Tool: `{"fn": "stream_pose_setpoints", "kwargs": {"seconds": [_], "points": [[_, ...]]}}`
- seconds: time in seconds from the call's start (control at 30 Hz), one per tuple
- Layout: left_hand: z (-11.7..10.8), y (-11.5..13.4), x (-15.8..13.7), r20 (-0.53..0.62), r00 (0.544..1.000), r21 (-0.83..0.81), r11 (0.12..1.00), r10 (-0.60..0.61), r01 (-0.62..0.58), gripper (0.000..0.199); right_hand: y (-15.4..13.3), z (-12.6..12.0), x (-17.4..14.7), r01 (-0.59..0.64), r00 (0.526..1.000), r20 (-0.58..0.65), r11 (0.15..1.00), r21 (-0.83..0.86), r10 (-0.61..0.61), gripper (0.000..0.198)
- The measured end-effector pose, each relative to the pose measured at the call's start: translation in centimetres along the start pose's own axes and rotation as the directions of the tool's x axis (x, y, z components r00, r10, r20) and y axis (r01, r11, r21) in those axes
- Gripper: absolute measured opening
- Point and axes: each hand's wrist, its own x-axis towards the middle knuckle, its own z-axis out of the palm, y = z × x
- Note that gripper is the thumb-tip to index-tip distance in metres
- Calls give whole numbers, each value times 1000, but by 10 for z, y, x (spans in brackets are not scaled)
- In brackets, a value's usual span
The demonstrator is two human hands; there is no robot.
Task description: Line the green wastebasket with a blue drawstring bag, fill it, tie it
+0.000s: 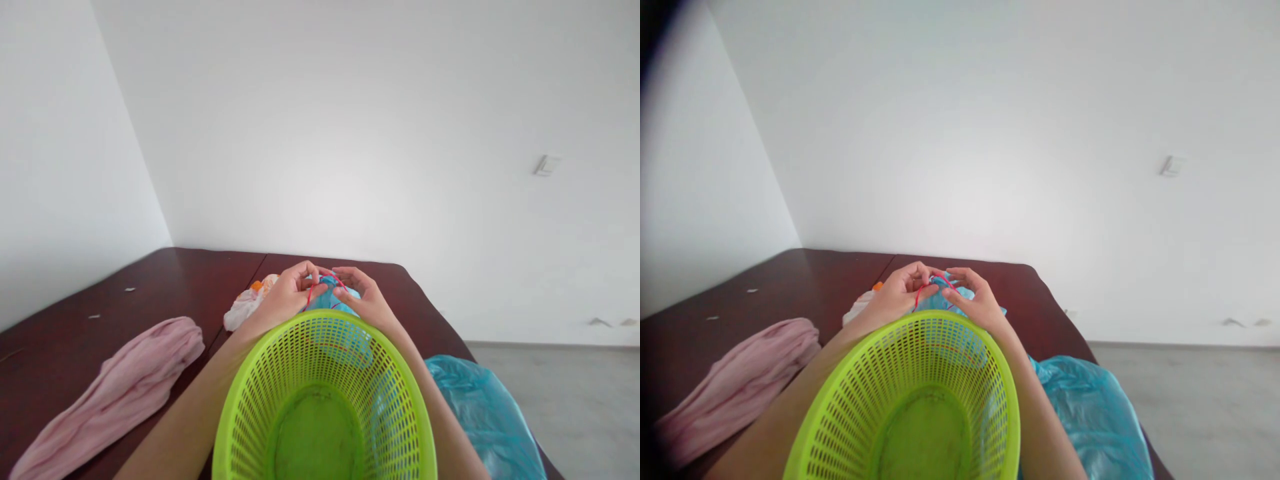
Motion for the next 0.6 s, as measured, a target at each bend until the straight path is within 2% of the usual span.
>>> {"fn": "stream_pose_setpoints", "kwargs": {"seconds": [0.1, 0.23, 0.27, 0.33, 0.4, 0.47, 0.53, 0.6], "points": [[1, -2, -2, 32, 999, 50, 999, 6, -8, 40, 3, 2, 0, -45, 999, 27, 998, 35, 44, 51], [-11, -4, 3, 18, 998, 235, 970, 58, -61, 12, 12, 2, 2, -100, 995, 2, 995, 31, 100, 45], [-15, -5, 5, 11, 998, 276, 960, 54, -55, 9, 14, 2, 3, -108, 994, -14, 994, 21, 108, 45], [-19, -5, 6, -8, 1000, 316, 948, 29, -25, 17, 16, 3, 4, -116, 991, -60, 993, 1, 116, 47], [-20, -4, 5, 5, 1000, 268, 964, -6, 5, 29, 17, 5, 3, -118, 989, -89, 993, -24, 115, 44], [-17, -3, 2, 68, 997, 149, 989, -23, 13, 33, 17, 7, 2, -119, 990, -81, 992, -31, 116, 41], [-12, -1, -1, 110, 994, 81, 997, -4, -5, 27, 18, 10, 1, -119, 992, -45, 993, -6, 119, 40], [-7, 0, -2, 93, 995, 141, 989, 33, -46, 22, 20, 13, 1, -122, 992, -10, 992, 36, 123, 41]]}}
